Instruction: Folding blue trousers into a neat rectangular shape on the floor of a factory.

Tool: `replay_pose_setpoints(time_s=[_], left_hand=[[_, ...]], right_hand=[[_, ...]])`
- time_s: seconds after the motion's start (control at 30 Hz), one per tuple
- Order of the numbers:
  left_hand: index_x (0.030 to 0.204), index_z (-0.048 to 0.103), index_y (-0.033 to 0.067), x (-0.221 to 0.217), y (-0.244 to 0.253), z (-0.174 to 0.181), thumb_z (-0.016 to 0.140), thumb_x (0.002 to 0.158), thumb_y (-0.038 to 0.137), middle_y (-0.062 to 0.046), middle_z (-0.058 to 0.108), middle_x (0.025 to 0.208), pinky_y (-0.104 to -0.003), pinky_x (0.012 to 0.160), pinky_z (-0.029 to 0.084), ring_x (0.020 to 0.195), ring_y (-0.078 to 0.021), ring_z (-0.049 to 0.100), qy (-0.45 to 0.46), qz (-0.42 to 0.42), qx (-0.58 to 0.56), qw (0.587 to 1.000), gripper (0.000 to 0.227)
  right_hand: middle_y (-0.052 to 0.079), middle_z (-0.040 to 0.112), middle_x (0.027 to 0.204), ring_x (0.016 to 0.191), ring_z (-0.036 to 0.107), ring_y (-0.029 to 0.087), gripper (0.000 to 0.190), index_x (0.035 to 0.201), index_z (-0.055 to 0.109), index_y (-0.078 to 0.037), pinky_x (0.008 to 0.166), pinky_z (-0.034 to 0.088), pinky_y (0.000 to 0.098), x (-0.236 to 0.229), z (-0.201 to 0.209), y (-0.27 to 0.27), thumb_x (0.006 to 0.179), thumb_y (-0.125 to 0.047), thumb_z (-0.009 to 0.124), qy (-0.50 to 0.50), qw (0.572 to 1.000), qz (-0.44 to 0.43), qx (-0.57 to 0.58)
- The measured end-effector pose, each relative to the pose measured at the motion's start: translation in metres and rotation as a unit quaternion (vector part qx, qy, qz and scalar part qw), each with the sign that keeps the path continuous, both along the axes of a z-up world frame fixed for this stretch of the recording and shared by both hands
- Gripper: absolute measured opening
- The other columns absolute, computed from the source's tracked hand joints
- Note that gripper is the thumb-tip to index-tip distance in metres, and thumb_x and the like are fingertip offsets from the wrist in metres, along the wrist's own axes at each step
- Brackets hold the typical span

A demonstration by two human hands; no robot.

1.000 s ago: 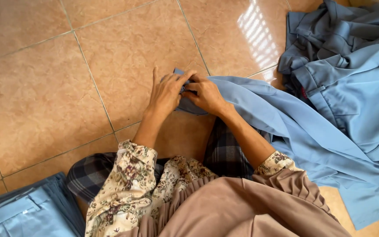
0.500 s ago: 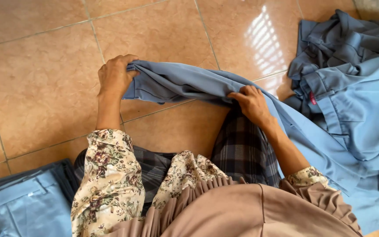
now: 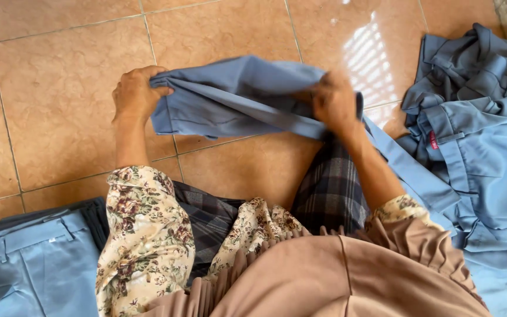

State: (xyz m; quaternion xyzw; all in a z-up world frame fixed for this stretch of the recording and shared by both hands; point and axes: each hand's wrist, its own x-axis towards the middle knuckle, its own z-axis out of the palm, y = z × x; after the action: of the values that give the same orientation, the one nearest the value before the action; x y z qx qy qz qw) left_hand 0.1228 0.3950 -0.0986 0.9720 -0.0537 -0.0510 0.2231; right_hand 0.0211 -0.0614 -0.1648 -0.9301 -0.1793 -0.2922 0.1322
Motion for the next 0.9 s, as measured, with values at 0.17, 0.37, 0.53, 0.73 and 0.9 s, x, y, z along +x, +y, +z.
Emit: replay_pose_setpoints(time_s=[0.17,0.37,0.53,0.73,0.9], left_hand=[[0.12,0.075,0.0305,0.0,0.025,-0.028,0.083,0.083,0.022,-0.012,0.074,0.11,-0.057,0.091,0.054,0.104,-0.0444,0.069,0.026,0.008,0.022,0.999,0.039],[0.116,0.076,0.0297,0.002,0.026,-0.032,0.085,0.082,0.02,-0.01,0.074,0.107,-0.057,0.089,0.056,0.103,-0.0418,0.07,0.008,0.016,-0.008,1.0,0.037],[0.114,0.076,0.0301,0.004,0.025,-0.027,0.087,0.081,0.02,-0.007,0.074,0.104,-0.056,0.088,0.056,0.102,-0.0381,0.07,-0.012,0.02,-0.024,0.999,0.036],[0.109,0.077,0.0268,0.01,0.024,-0.031,0.088,0.079,0.017,-0.007,0.074,0.097,-0.052,0.084,0.058,0.096,-0.0369,0.072,-0.043,0.014,-0.035,0.998,0.034],[0.104,0.078,0.0236,0.022,0.016,-0.039,0.091,0.075,0.017,-0.008,0.074,0.092,-0.05,0.081,0.06,0.093,-0.036,0.073,-0.087,0.0,-0.071,0.994,0.033]], right_hand=[[0.003,0.051,0.099,0.094,0.052,0.025,0.033,0.1,0.074,-0.02,0.078,0.043,0.041,-0.049,-0.056,0.041,0.097,-0.051,0.062,0.129,0.991,0.02,0.019],[0.004,0.05,0.112,0.107,0.053,0.028,0.044,0.109,0.074,-0.019,0.085,0.047,0.0428,-0.029,-0.079,0.026,0.091,-0.058,0.07,0.268,0.961,-0.069,0.029],[0.005,0.057,0.112,0.109,0.058,0.032,0.032,0.108,0.077,-0.025,0.089,0.049,0.0475,-0.015,-0.07,0.015,0.095,-0.054,0.069,0.336,0.933,-0.042,0.124],[-0.006,0.052,0.091,0.096,0.057,0.015,0.019,0.084,0.076,-0.027,0.088,0.045,0.0377,-0.014,-0.105,0.002,0.083,-0.046,0.074,0.178,0.973,-0.064,-0.131],[-0.008,0.056,0.075,0.07,0.061,0.015,0.012,0.069,0.072,-0.032,0.062,0.05,0.0351,0.019,-0.08,-0.076,0.079,-0.037,0.073,0.055,0.981,-0.082,-0.169]])
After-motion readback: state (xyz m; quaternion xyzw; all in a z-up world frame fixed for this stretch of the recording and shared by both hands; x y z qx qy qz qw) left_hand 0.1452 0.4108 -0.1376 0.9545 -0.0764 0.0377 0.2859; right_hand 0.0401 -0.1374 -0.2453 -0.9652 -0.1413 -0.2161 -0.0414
